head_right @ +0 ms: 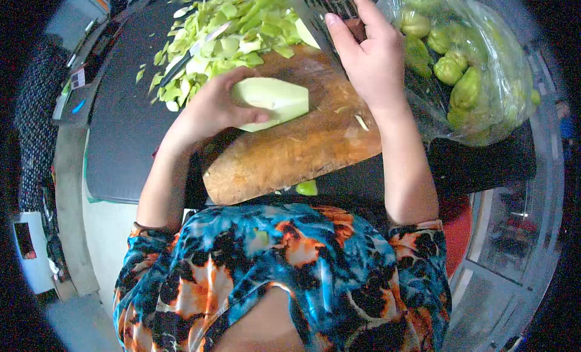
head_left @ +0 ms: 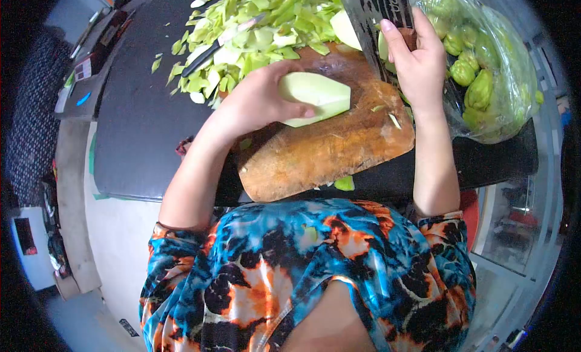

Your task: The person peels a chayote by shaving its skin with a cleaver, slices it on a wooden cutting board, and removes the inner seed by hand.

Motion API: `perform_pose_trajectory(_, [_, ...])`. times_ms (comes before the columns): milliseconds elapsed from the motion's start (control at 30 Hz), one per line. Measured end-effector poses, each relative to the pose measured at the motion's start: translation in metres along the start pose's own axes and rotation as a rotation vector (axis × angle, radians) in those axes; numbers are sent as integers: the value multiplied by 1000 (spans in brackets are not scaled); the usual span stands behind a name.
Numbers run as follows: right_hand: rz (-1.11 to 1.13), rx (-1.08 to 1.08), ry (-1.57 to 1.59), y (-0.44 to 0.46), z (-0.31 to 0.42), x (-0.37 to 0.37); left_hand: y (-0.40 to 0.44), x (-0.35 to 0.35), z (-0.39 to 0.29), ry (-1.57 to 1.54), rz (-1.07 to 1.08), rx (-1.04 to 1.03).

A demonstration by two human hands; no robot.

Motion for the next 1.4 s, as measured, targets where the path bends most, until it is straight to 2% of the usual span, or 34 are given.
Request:
perform_pose_trajectory(67, [26, 34, -109, -2, 5, 2, 1, 4, 9, -219, 2, 40])
perform_pose_trajectory(200, [40, -47, -37, -2, 21, 4, 5, 9, 11, -515, -134, 107])
perform_pose_trajectory(300, [-2, -89, 121, -2, 25, 9, 4, 7, 12, -825, -194, 108])
perform_pose_trajectory(400, [187, -304, 394, 3, 23, 17, -1, 7, 10, -1133, -150, 122])
perform_pose_trajectory(433, [267, -385, 459, 4, 24, 18, 0, 5, 11, -1132, -180, 88])
perform_pose_trajectory(467, [316, -420, 360, 1, 29, 18, 1, 3, 13, -1131, -210, 55])
perform_pose_trajectory(567, [443, -423, 336, -3, 18, 7, 3, 2, 17, -1129, -272, 27])
perform_pose_trajectory(733, [489, -451, 394, -13, 29, -3, 6, 6, 18, -1300, -451, 130])
perform_pose_trajectory(833, [509, -498, 384, -17, 33, -5, 6, 8, 21, -1273, -545, 131])
perform_pose_trajectory(1000, [485, -472, 467, -28, 40, -17, 5, 10, 22, -1218, -526, 110])
perform_pose_trajectory(1133, [418, -406, 454, -30, 42, -21, 5, 9, 22, -1151, -542, 70])
perform_pose_trajectory(1233, [446, -403, 424, -32, 41, -22, 6, 8, 25, -1071, -527, 11])
perform_pose_trajectory(1400, [464, -409, 337, -40, 48, -25, 6, 10, 24, -1215, -570, 3])
Point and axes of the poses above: each hand's wrist, its own y-axis towards the middle knuckle, its own x-axis out of the back of the hand, z = x × y, the point moved 1 cm from there along y, towards the middle knuckle, and after that the axes turned 1 degree about -x, right-handed, at the moved point
